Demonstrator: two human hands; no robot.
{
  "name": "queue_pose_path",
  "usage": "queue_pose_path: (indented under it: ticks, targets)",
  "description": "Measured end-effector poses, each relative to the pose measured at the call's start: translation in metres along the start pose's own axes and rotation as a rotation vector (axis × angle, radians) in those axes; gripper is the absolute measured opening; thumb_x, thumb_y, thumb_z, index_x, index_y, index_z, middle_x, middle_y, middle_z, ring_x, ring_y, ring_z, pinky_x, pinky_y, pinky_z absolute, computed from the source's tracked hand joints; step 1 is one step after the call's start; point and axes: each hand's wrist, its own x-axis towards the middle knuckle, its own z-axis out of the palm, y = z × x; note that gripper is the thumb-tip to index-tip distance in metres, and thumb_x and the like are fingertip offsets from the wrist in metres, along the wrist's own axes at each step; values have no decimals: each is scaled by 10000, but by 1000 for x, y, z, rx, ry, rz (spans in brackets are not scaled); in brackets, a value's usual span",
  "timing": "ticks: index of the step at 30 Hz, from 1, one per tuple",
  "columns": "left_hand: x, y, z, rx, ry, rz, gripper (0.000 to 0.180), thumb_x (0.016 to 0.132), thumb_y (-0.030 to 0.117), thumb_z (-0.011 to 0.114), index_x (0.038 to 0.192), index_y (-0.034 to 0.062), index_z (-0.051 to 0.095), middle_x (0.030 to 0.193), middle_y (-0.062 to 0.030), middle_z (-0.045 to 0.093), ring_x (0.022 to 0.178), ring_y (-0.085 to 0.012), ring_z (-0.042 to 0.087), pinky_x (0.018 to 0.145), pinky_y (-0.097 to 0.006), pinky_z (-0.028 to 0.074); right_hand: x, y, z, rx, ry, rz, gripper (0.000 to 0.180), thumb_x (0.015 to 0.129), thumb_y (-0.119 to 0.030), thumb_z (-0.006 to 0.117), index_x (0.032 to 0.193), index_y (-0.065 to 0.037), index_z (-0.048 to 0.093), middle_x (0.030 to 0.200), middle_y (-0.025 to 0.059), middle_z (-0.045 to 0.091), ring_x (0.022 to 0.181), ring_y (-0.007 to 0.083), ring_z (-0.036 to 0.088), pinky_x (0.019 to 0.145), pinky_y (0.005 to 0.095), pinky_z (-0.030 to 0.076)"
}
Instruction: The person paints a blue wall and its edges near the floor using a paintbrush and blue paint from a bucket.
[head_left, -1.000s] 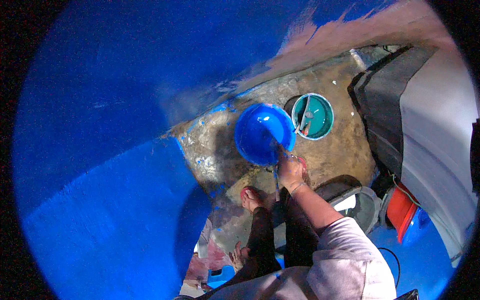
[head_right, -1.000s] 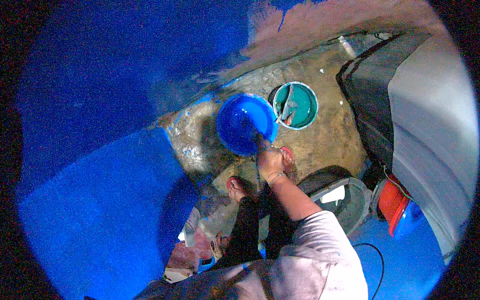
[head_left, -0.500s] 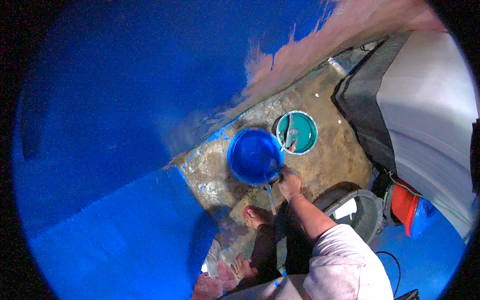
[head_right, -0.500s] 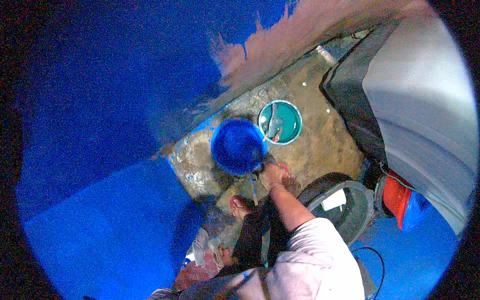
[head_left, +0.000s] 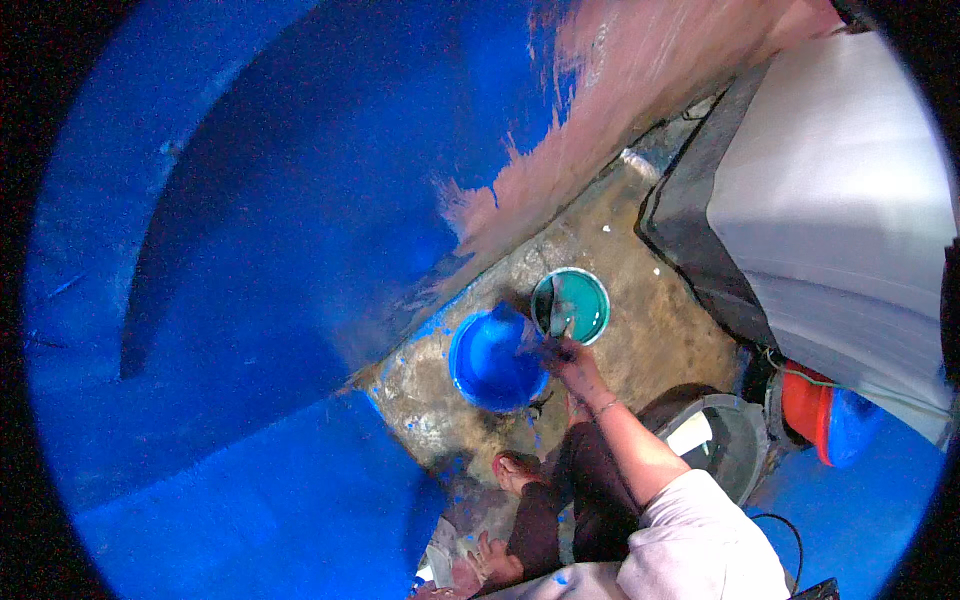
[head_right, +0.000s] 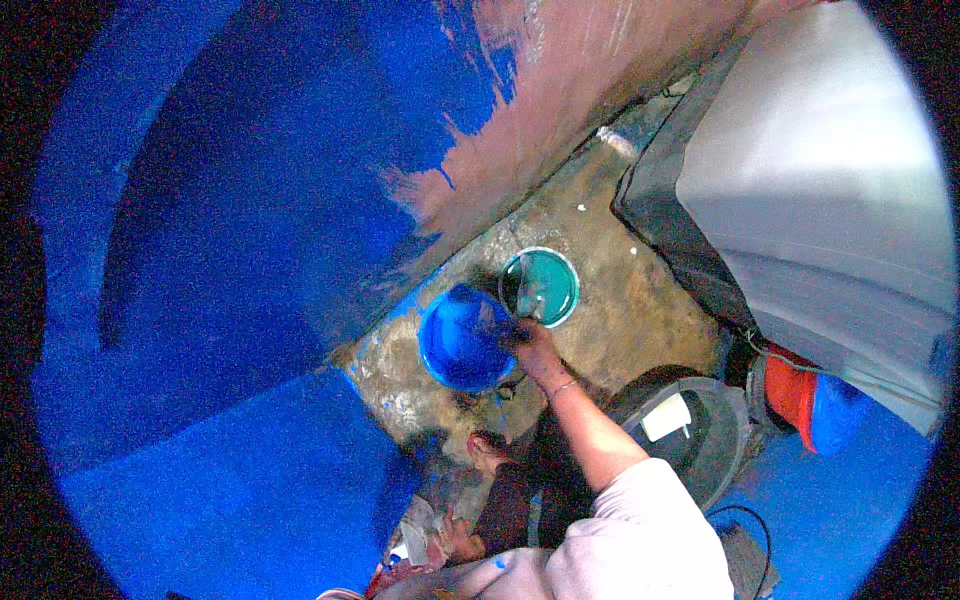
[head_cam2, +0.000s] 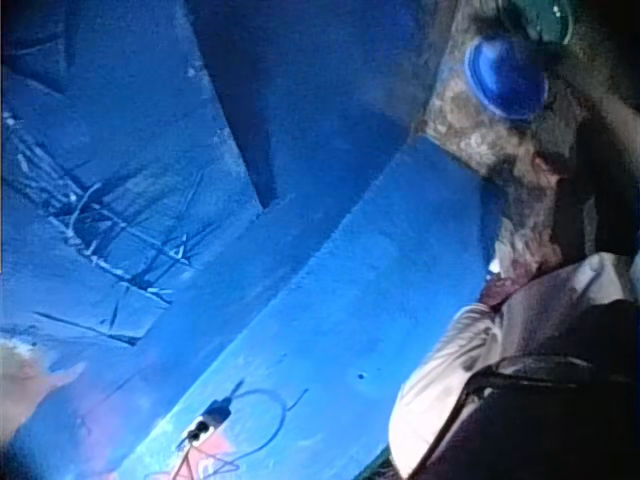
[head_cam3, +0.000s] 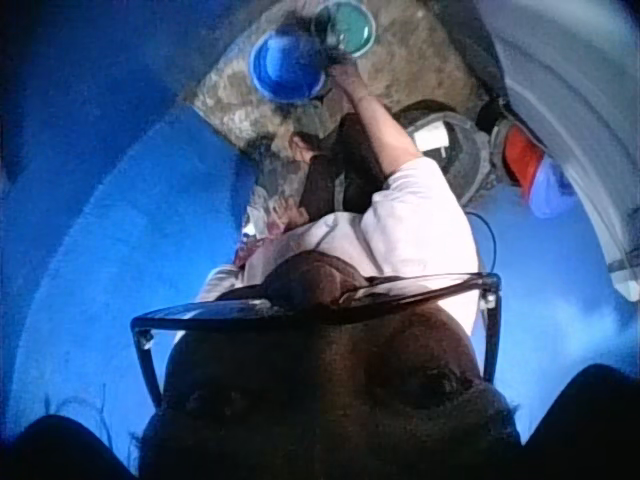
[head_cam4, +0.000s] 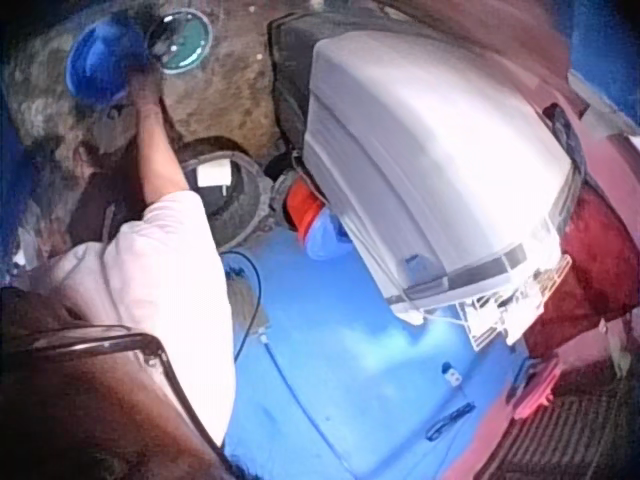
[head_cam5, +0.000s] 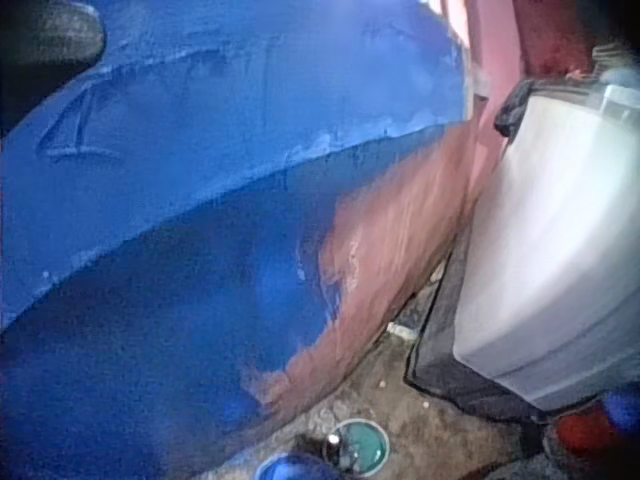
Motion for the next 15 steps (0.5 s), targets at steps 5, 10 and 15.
queue_pose_path:
  ticks: [5, 10, 15]
  targets:
    - [18, 17, -20, -13, -93, 71, 334, 530, 221, 620, 848, 122, 605, 1290, -110, 463, 1138, -325, 503, 1001, -597, 284, 12, -210, -80, -19, 274, -251, 345, 797, -120, 685, 1116, -5, 622, 1028, 65, 651, 942, 162, 593, 862, 317, 466]
    - [23, 19, -20, 55, -92, 144, 356, 528, 229, 630, 864, 114, 610, 1296, -125, 451, 1108, -351, 511, 993, -602, 286, 53, -328, -107, 53, 563, -755, 280, 828, -125, 699, 1055, 30, 647, 903, 40, 655, 799, 94, 566, 726, 239, 472]
    - [21, 17, -4, 67, -96, 83, 378, 521, 248, 630, 875, 117, 608, 1295, -134, 449, 1089, -358, 516, 998, -621, 268, 105, -326, -103, 294, 549, -660, 284, 825, -156, 708, 1028, 35, 655, 895, 36, 659, 817, 97, 574, 747, 245, 474]
